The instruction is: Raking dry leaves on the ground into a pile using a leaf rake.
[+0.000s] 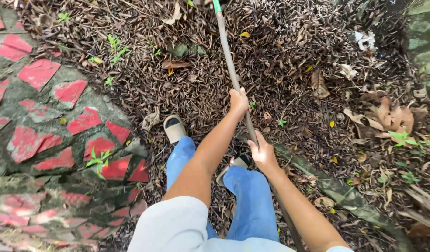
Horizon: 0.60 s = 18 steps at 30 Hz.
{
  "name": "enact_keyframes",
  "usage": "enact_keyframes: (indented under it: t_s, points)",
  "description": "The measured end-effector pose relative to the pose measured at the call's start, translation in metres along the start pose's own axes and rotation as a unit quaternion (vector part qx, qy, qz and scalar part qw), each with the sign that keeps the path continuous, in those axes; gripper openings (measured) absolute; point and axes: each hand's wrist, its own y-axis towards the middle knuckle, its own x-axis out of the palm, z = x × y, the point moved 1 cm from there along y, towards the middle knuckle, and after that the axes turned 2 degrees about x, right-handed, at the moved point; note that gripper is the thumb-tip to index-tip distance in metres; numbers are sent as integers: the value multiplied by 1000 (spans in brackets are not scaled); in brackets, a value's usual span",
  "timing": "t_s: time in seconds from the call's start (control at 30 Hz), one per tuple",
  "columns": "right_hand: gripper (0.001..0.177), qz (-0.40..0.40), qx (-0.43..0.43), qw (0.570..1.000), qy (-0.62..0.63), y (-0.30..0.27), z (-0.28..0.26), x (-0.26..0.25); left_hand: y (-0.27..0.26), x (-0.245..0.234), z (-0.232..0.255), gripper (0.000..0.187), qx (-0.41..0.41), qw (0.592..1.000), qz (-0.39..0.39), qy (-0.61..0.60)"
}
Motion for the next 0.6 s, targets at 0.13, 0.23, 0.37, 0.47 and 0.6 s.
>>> enact_keyframes:
  t_s: [0.13,0.23,0.37,0.47,0.6]
  points:
    - [51,8,-48,999,-2,-55,5,-13,-54,4,-10,50,-33,999,-22,-29]
    - [50,2,-40,999,-10,-81,11,-24,-88,8,-10,53,-54,998,-29,-36]
    - [51,-5,-16,999,-28,-97,35,-31,-125,10,-6,55,-68,994,-50,-66]
    - [52,-12,1,998,-58,-120,45,-39,-134,27,-37,57,-56,994,-35,-87]
    - [52,-33,40,996,-77,-168,49,-51,-199,28,-38,53,-71,991,-27,-107]
